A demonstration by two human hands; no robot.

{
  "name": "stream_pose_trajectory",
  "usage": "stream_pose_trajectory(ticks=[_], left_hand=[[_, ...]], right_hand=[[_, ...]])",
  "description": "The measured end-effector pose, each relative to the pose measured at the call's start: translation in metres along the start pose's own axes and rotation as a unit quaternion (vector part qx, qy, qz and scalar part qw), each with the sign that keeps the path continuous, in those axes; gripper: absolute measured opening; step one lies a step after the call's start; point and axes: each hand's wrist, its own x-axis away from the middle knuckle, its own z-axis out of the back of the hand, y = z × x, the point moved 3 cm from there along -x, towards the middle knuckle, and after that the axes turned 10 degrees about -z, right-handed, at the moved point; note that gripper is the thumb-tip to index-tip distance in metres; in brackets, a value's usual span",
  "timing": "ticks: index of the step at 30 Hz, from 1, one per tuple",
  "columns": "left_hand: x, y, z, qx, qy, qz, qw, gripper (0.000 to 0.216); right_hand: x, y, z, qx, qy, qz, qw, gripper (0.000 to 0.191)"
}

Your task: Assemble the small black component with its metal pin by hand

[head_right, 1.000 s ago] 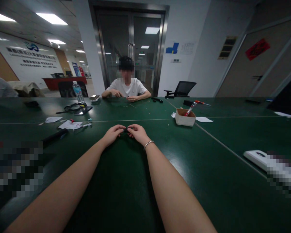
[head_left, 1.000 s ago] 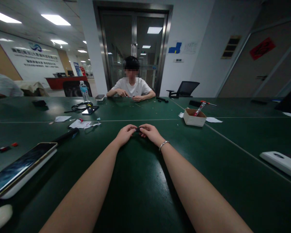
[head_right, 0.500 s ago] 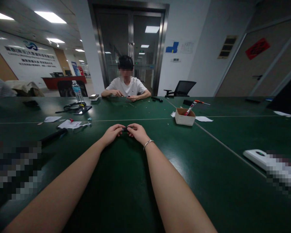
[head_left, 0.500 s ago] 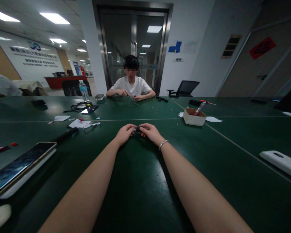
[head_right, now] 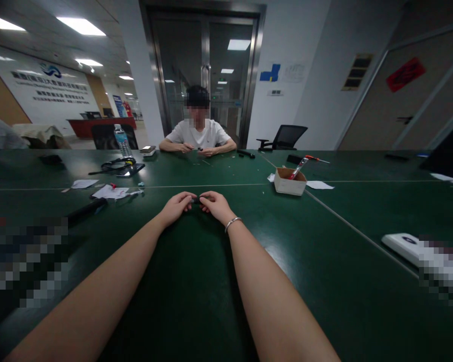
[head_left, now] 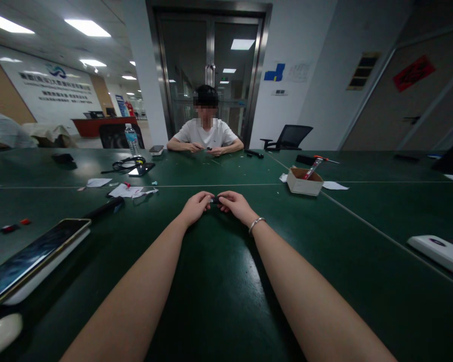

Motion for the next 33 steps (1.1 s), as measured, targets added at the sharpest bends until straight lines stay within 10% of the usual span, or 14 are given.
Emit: stream_pose_trajectory(ticks=[33], left_hand=[[0.0011,0.0054,0.0006,0.017,0.036,-0.032,0.999,0.028]], right_hand=[[0.0023,-0.0025,-0.0014,-0.002,0.009,-0.002,1.000,0.011]])
